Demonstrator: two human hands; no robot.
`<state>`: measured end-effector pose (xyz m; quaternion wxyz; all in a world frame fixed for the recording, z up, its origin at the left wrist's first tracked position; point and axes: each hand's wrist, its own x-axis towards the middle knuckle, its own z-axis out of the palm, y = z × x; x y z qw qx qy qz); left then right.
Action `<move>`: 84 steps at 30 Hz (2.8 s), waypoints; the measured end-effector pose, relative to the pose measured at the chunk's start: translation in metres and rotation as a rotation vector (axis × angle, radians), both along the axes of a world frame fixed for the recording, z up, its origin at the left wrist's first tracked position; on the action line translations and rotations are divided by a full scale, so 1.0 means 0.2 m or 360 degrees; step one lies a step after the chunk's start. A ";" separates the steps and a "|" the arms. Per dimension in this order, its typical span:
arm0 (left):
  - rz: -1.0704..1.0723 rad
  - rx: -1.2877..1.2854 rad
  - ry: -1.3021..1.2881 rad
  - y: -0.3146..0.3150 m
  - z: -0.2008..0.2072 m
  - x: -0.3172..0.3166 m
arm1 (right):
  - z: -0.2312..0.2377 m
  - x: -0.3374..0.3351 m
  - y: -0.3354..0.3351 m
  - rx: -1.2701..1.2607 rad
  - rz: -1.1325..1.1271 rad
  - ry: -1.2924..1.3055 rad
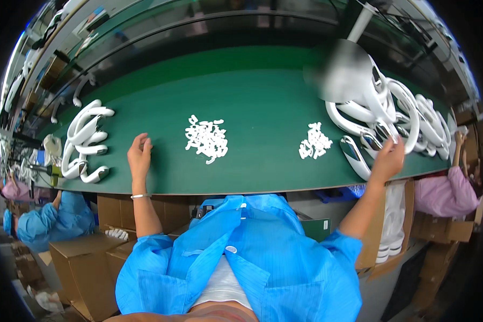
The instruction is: Insert small plastic components and assemble sections of white plastic neck massagers at a factory workstation.
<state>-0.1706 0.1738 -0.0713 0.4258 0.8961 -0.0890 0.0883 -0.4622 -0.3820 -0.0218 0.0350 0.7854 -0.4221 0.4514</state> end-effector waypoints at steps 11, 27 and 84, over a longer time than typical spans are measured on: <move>0.0167 0.0303 -0.0362 0.17 0.28 0.25 | -0.34 0.46 0.47 0.0094 0.0891 0.1255; 0.0529 0.0906 -0.0181 0.46 0.42 1.81 | -0.43 0.47 0.55 0.0348 0.1092 0.0456; -0.1000 -0.0810 0.1467 -0.93 0.39 0.45 | -0.10 0.61 0.71 0.2348 0.1695 -0.1204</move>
